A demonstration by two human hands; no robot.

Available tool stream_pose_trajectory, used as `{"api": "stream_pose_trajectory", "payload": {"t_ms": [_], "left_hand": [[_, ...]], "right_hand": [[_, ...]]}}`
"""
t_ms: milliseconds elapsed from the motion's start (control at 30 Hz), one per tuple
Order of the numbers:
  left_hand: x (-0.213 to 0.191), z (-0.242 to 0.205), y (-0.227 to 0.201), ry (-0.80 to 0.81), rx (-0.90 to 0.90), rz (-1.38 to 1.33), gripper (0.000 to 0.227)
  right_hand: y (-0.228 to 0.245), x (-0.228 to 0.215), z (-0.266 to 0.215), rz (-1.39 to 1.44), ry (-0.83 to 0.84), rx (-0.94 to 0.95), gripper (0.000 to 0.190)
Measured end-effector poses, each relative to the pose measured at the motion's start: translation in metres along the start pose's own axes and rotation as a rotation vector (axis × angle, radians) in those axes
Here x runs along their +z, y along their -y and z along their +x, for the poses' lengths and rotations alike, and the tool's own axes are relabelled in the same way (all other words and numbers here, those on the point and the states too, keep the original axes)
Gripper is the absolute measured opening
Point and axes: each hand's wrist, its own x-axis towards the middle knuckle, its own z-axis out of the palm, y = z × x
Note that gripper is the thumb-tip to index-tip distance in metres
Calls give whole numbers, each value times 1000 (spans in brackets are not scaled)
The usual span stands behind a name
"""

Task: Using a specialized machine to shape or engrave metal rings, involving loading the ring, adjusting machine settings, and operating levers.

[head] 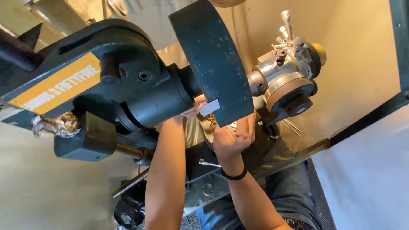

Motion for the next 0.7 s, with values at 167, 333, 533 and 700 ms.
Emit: {"api": "stream_pose_trajectory", "payload": {"t_ms": [167,333,533,700], "left_hand": [[21,-23,-22,-47,72,80,30],[50,-40,-60,-96,120,161,23],[77,-57,-96,-159,187,284,15],[97,-77,-106,-221,241,374,11]], "right_hand": [[-4,-3,-10,-19,23,-8,90],[1,-3,9,-2,55,-57,87],[-3,-6,-4,-41,42,-33,94],[55,-4,96,234,168,53,49]]}}
